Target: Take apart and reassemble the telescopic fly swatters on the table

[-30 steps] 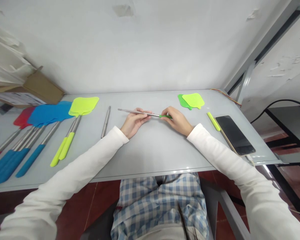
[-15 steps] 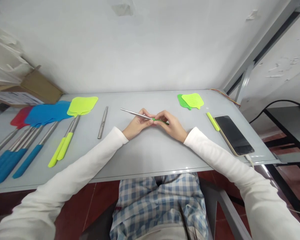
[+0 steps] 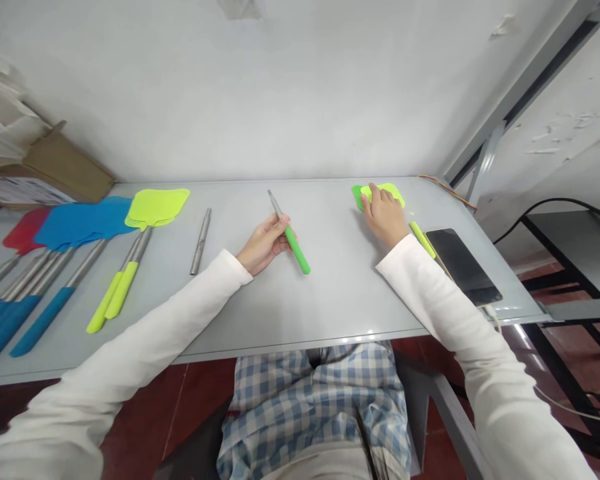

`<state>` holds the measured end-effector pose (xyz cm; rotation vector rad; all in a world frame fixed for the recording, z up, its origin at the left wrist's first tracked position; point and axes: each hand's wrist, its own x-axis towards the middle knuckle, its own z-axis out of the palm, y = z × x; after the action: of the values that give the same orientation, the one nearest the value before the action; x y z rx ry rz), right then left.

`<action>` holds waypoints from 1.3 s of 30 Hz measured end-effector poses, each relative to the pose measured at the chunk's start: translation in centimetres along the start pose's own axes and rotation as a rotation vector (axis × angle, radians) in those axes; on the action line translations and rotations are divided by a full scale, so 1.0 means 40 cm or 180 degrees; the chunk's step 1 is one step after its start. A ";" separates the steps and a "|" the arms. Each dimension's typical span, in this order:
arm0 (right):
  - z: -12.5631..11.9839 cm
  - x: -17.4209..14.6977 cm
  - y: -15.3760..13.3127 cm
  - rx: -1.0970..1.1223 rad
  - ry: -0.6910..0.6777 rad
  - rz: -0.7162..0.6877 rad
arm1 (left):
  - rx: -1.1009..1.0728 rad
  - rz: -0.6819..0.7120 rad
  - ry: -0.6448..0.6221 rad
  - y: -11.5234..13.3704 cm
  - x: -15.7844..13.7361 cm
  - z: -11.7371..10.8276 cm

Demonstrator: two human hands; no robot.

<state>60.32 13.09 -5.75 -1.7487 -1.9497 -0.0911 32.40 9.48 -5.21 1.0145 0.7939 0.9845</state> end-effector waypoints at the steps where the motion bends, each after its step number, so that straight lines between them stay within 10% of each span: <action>1: 0.009 -0.001 0.013 -0.0067 -0.0035 0.0125 | 0.0010 0.0026 -0.0009 0.001 -0.001 0.001; 9: 0.031 -0.013 0.065 -0.0763 0.0031 0.0943 | 0.0024 0.0084 -0.0024 0.005 -0.006 -0.005; 22: 0.037 -0.036 -0.037 -0.0182 -0.0194 -0.0390 | -0.0089 0.0424 0.0036 0.007 -0.007 -0.013; 34: 0.025 -0.039 -0.042 0.0070 -0.0523 -0.0163 | -0.0264 0.0445 0.0173 0.042 -0.009 -0.013; 39: 0.010 -0.033 -0.043 -0.0027 -0.0763 -0.0323 | 0.1451 0.1113 0.0232 0.080 -0.012 -0.042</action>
<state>58.59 11.76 -6.17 -1.7323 -2.2112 0.0786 29.81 10.19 -2.75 1.5558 0.9449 1.1692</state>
